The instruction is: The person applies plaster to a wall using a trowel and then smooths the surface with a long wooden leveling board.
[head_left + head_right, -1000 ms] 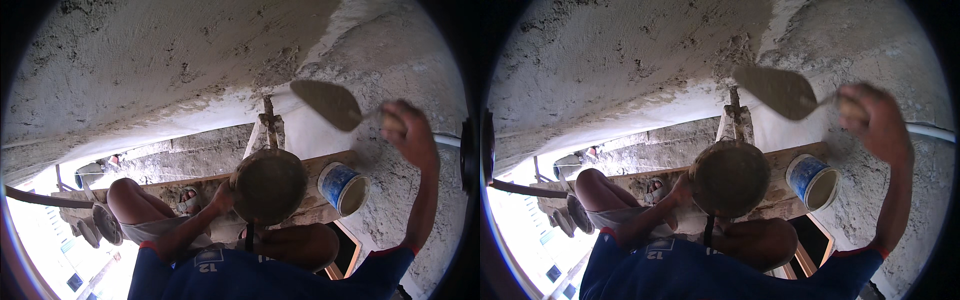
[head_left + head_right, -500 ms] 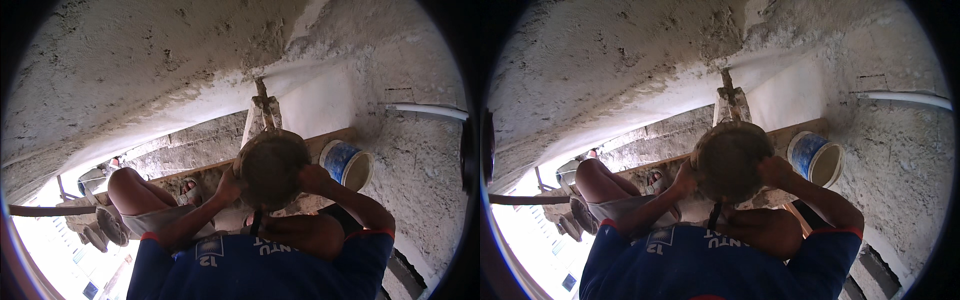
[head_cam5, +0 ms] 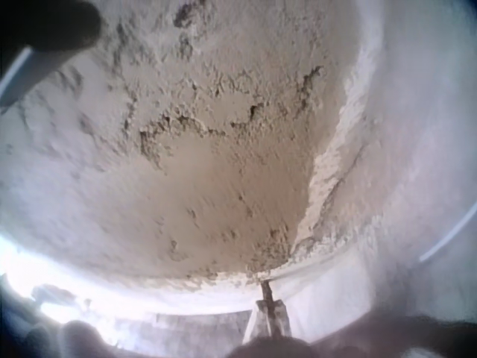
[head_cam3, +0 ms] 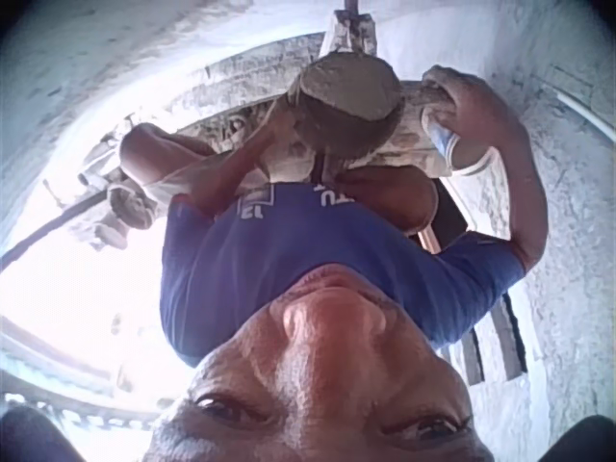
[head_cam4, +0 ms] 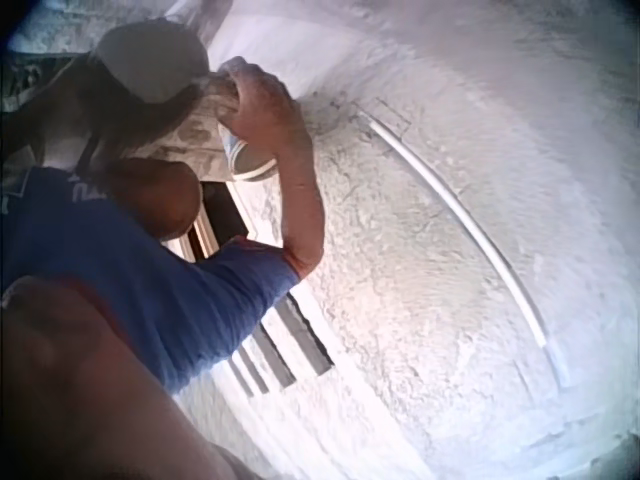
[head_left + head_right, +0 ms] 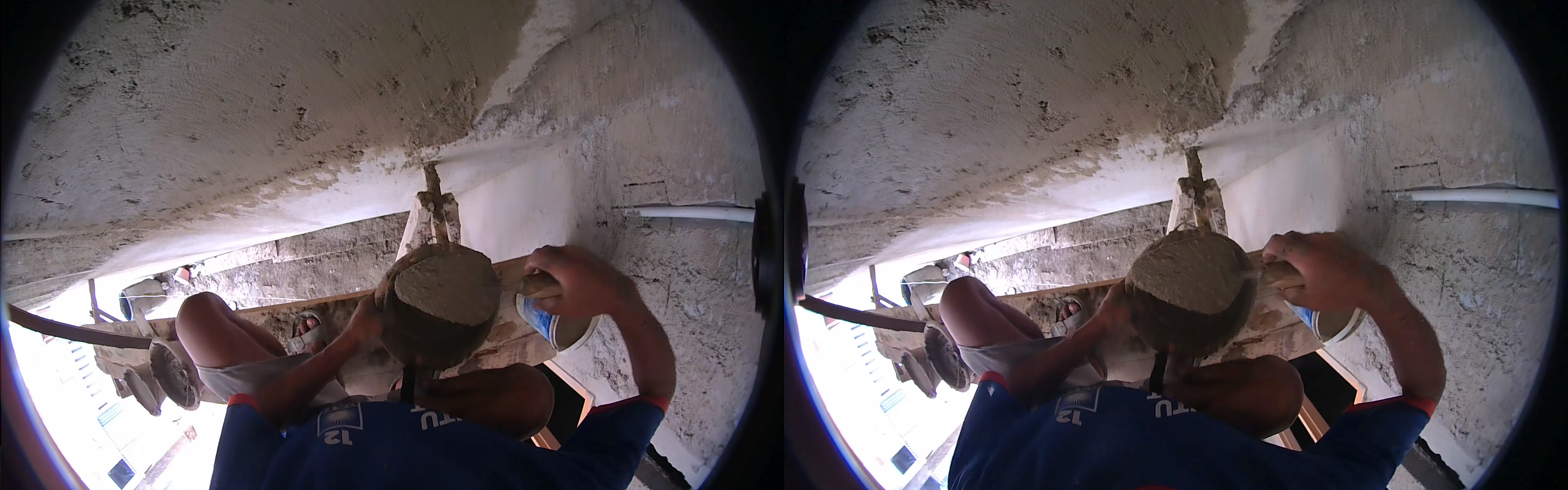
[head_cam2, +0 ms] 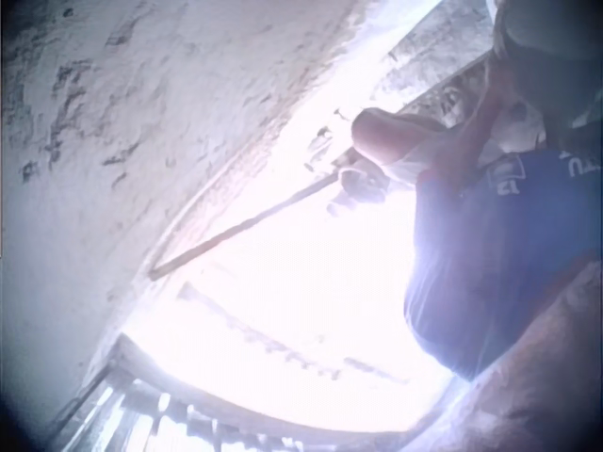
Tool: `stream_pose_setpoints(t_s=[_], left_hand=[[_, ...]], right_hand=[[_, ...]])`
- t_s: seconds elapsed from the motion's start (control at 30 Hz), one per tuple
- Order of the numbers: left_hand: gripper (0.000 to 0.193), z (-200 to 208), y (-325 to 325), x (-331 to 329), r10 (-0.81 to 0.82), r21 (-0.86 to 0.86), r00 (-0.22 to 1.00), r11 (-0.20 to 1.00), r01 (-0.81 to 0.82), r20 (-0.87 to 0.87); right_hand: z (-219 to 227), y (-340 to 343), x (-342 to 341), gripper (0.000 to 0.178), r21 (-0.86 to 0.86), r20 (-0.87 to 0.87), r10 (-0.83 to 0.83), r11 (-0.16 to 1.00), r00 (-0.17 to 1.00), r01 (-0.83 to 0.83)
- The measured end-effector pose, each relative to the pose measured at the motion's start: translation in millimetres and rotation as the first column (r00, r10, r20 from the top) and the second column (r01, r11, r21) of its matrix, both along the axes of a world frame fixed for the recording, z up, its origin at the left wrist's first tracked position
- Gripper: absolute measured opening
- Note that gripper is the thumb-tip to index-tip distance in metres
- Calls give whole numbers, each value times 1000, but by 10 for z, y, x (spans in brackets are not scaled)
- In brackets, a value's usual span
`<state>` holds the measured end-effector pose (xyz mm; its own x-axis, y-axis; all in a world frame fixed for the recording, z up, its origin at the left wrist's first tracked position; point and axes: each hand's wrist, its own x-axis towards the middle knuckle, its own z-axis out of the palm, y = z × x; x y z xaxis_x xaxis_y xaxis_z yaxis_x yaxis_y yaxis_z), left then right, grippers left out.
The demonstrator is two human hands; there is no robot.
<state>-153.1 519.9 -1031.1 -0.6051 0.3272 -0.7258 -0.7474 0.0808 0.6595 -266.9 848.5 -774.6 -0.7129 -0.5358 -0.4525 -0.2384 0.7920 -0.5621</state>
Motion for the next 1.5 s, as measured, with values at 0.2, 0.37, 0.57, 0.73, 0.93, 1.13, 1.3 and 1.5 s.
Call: stream_pose_setpoints(t_s=[0.2,0.37,0.57,0.73,0.93,1.13,1.3,1.5], left_hand=[[43,-71,64,-19,-268,-156,717,963,220,-644],[48,452,145,-193,-39,85,991,995,50,-131],[39,-42,41,222,199,120,965,976,-180,-173],[47,477,-86,114,254,77,965,965,-249,-61],[50,412,-358,169,89,-136,910,978,-156,-406],[41,705,-535,82,282,-6,850,948,-317,-445],[39,454,-825,344,600,265,790,787,-556,-125],[42,665,-892,612,692,-130,703,691,-711,-163]], right_hand=[[193,-40,-956,26,56,-140,13,998,990,-5],[1234,200,-635,27,-41,-457,-150,988,877,147],[263,3,17,29,369,-275,176,927,945,-65],[-754,-394,505,22,603,-465,423,794,777,-71],[-1502,-916,420,26,298,39,381,878,924,-375],[-1490,-1039,206,38,74,-26,209,976,978,-206],[-1191,-1142,-98,46,55,-79,291,956,954,-287],[-422,-1376,-413,43,-32,-64,313,948,947,-316]])
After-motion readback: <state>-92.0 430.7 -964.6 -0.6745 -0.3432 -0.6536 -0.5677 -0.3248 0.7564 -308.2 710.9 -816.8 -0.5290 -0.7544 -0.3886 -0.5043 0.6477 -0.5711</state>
